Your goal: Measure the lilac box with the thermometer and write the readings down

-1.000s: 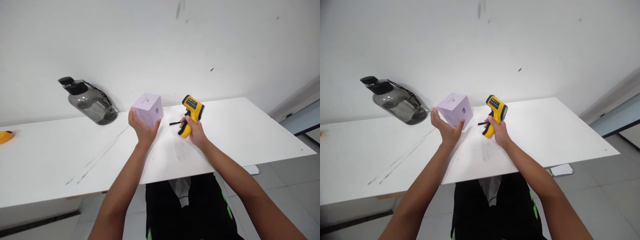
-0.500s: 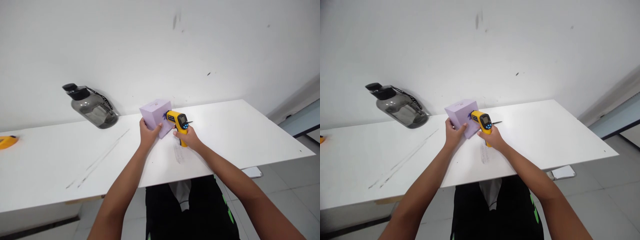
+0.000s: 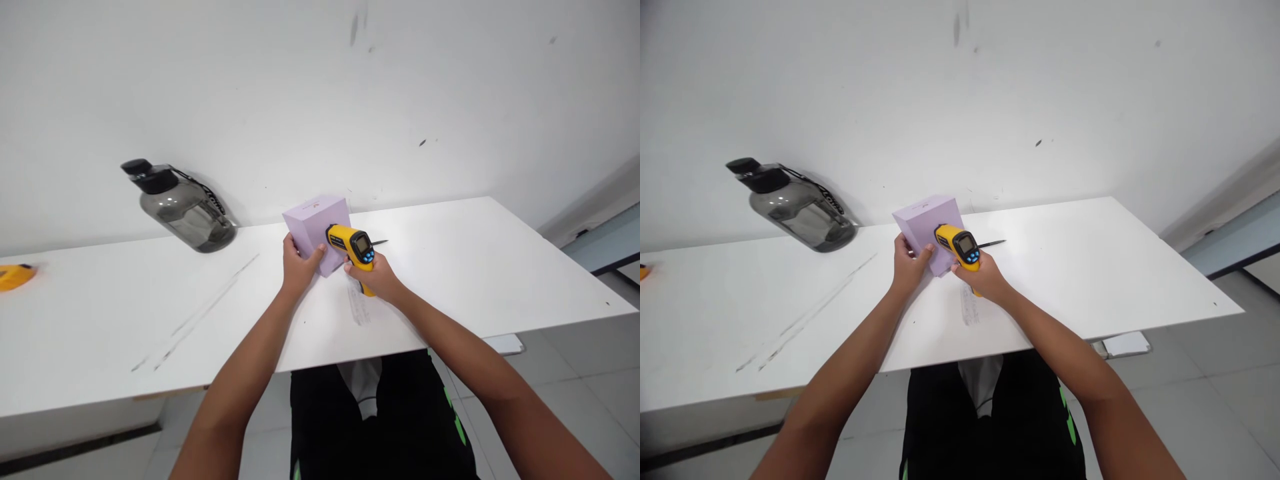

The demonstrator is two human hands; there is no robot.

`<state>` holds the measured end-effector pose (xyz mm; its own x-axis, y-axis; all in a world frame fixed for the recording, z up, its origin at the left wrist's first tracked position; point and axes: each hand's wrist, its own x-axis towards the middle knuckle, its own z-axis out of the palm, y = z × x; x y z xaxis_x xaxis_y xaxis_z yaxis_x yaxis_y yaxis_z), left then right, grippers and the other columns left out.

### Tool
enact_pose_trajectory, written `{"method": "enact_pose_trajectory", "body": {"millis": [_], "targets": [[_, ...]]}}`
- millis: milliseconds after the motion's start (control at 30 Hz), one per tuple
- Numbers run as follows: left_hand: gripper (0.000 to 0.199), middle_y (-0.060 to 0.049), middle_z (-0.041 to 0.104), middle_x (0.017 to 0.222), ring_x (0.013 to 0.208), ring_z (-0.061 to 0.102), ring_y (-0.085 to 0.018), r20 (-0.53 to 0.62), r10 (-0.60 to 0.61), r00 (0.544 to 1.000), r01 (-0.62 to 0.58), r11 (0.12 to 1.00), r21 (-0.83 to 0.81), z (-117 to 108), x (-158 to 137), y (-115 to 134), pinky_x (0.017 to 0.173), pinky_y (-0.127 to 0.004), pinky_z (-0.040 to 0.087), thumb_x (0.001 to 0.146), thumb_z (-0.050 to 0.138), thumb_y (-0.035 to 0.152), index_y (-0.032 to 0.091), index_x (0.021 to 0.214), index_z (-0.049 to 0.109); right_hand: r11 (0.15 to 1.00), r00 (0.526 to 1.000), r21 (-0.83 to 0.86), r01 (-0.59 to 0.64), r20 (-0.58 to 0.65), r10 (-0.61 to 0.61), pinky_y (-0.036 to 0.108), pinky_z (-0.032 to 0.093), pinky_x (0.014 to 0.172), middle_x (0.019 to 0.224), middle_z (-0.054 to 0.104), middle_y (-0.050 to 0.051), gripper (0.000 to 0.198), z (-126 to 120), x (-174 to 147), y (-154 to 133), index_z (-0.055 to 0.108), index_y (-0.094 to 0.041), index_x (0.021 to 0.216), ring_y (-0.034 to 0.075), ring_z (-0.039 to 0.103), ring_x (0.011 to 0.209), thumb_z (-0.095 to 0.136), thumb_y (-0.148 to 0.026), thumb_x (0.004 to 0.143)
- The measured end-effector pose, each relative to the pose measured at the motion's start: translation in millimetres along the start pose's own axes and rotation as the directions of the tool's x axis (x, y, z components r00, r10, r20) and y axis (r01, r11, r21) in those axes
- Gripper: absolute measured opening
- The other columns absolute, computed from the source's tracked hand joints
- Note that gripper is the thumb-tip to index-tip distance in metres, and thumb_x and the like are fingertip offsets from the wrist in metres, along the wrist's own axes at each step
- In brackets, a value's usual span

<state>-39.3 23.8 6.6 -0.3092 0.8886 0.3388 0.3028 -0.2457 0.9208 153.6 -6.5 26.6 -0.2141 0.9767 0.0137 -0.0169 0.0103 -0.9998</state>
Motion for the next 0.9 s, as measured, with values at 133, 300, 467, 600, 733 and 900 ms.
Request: {"method": "enact_pose_trajectory", "body": {"millis": [133,300,467,600,733,900], "targets": [[0.068,-0.012,0.058,0.120,0.108,0.061,-0.026,0.001,-0.004,1.000,0.004,1.000,0.004,0,0,1,0.089,-0.041,0.052,0.066,0.078,0.049,0.021,0.118,0.046,1.000,1.000,-0.001,-0.003,0.006,0.003,0.033,0.046,0.070,0.084,0.064,0.003,0.034,-1,0,0,0.065,-0.016,0.091,0.015,0.055,0.072,0.075,-0.039,0.069],[0.068,-0.011,0.058,0.121,0.109,0.059,-0.027,-0.001,0.032,0.999,-0.032,0.998,0.048,0,0,-1,0.089,-0.042,0.052,0.066,0.078,0.049,0.023,0.119,0.046,0.999,0.999,0.012,0.030,0.028,-0.031,0.034,0.047,0.072,0.083,0.064,0.002,0.031,-2,4,5,0.064,-0.017,0.087,0.016,0.056,0.073,0.075,-0.040,0.069],[0.068,-0.012,0.057,0.122,0.109,0.059,-0.026,0.004,0.031,1.000,-0.031,0.998,0.053,-1,-1,-1,0.090,-0.042,0.051,0.067,0.078,0.050,0.023,0.121,0.045,0.999,0.999,0.032,0.028,0.031,-0.029,0.034,0.049,0.077,0.094,0.065,0.005,0.038,1,0,8,0.063,-0.018,0.096,0.017,0.059,0.081,0.076,-0.043,0.071],[0.069,-0.011,0.057,0.122,0.108,0.059,-0.026,-0.001,0.019,1.000,-0.019,0.998,0.067,0,-1,-2,0.089,-0.041,0.051,0.067,0.077,0.050,0.023,0.122,0.045,0.991,0.987,0.037,0.128,0.088,-0.131,0.036,0.049,0.076,0.099,0.062,0.005,0.043,3,-8,3,0.056,-0.022,0.108,0.018,0.057,0.083,0.072,-0.046,0.076],[0.066,-0.010,0.057,0.119,0.107,0.059,-0.026,-0.030,0.003,1.000,-0.001,0.998,0.058,0,-1,-3,0.089,-0.041,0.051,0.068,0.077,0.050,0.024,0.121,0.047,0.948,0.951,-0.080,0.310,0.040,-0.307,0.037,0.048,0.075,0.097,0.055,0.005,0.041,2,-10,2,0.048,-0.024,0.115,0.019,0.053,0.082,0.063,-0.045,0.084],[0.079,-0.011,0.051,0.127,0.121,0.051,-0.030,-0.137,0.054,0.989,-0.030,0.985,0.172,-2,1,-6,0.105,-0.046,0.042,0.061,0.083,0.048,0.025,0.126,0.044,0.815,0.837,-0.331,0.475,-0.117,-0.535,0.041,0.045,0.084,0.105,0.051,0.006,0.036,-3,-4,3,0.048,-0.025,0.113,0.022,0.051,0.094,0.064,-0.036,0.083]]}}
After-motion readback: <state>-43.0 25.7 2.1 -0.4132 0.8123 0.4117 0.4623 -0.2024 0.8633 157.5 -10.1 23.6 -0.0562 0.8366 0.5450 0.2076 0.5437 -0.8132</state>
